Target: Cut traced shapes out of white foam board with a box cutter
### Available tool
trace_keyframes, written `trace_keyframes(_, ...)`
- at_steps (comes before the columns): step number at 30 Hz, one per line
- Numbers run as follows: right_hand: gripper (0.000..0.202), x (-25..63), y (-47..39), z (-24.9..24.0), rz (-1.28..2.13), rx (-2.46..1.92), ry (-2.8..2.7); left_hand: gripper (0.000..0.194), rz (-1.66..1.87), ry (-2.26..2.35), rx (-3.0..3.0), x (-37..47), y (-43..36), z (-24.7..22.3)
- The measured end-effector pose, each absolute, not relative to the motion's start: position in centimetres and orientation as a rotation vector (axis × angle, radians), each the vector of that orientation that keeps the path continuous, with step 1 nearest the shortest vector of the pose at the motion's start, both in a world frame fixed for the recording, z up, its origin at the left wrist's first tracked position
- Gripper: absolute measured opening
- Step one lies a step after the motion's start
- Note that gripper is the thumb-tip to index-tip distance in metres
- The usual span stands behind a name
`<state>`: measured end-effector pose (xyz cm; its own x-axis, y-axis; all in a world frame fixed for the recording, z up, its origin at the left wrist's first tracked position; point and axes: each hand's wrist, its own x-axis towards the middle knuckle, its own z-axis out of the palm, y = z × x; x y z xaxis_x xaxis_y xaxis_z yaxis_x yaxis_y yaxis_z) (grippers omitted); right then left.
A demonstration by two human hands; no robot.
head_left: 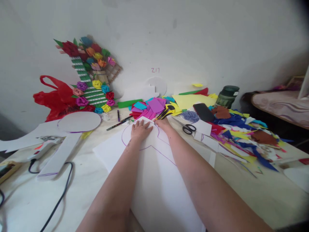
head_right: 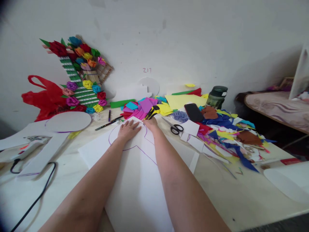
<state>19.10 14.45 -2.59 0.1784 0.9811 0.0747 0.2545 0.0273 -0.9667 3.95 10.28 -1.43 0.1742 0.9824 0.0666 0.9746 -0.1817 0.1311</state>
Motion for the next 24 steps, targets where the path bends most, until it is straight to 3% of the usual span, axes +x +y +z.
trace_keyframes(9,0.015,19.23,14.0,-2.03,0.792,-1.626,-1.346,0.061,0.21,1.971,2.344,3.9,10.31,-1.37)
trace_keyframes(24,0.01,19.04,13.67,-1.83,0.826,-1.591,-1.318,0.062,0.213,1.97,2.334,3.94,10.3,-1.19)
